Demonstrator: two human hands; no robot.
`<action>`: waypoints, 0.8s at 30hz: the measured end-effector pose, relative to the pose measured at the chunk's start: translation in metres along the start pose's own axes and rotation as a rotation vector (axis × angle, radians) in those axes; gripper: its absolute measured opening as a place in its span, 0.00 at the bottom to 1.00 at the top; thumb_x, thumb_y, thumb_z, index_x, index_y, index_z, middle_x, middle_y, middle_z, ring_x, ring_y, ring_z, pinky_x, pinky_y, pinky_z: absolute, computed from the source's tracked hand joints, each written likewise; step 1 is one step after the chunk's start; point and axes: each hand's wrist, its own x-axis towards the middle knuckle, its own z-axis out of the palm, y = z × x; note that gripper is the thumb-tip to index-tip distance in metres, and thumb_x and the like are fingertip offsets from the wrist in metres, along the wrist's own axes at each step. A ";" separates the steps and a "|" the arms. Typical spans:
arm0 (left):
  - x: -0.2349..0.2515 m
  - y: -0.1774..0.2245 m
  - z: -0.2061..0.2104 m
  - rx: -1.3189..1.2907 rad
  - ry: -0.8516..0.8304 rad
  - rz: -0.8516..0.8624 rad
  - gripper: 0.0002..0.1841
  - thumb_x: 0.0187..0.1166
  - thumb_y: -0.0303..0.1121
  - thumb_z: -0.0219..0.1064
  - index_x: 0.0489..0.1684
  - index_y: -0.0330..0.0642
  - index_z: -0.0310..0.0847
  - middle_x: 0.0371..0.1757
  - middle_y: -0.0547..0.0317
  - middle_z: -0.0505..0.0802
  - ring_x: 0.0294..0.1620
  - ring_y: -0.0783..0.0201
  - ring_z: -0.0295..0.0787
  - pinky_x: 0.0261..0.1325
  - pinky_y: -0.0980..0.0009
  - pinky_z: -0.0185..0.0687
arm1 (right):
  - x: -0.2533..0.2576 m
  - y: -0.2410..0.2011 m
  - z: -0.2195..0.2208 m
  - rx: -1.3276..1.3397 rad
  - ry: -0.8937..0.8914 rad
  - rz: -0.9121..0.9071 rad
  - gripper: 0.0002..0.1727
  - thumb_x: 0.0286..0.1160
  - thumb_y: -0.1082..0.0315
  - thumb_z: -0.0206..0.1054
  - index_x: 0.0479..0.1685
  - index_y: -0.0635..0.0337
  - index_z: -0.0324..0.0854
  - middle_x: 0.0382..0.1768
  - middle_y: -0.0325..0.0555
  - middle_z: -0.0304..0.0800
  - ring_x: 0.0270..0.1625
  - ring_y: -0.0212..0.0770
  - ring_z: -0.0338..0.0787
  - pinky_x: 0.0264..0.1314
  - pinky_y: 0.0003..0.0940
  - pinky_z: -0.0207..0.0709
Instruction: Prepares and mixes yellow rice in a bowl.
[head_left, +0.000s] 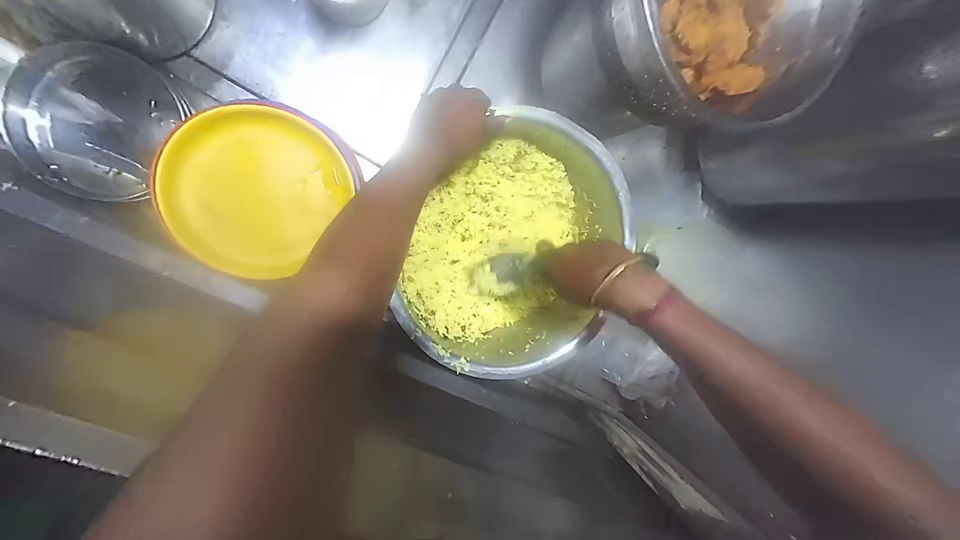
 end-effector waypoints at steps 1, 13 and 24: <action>0.000 -0.001 0.001 -0.002 -0.004 -0.002 0.31 0.89 0.61 0.48 0.55 0.42 0.85 0.55 0.40 0.91 0.62 0.39 0.88 0.57 0.34 0.80 | 0.001 -0.015 0.010 0.021 -0.070 -0.059 0.17 0.84 0.62 0.62 0.62 0.64 0.82 0.52 0.67 0.90 0.57 0.71 0.89 0.53 0.73 0.78; 0.004 -0.003 0.004 0.002 0.021 -0.001 0.32 0.87 0.64 0.47 0.57 0.45 0.86 0.57 0.41 0.91 0.63 0.38 0.88 0.57 0.32 0.80 | -0.008 -0.010 0.011 0.042 0.034 0.156 0.18 0.78 0.66 0.66 0.63 0.66 0.81 0.50 0.69 0.90 0.55 0.73 0.90 0.51 0.73 0.79; 0.010 -0.005 0.006 -0.004 0.034 -0.009 0.30 0.87 0.62 0.48 0.55 0.47 0.86 0.54 0.44 0.92 0.61 0.40 0.89 0.55 0.35 0.81 | 0.009 0.027 -0.022 0.132 0.409 0.358 0.18 0.88 0.65 0.55 0.63 0.71 0.79 0.42 0.75 0.89 0.49 0.77 0.90 0.41 0.72 0.78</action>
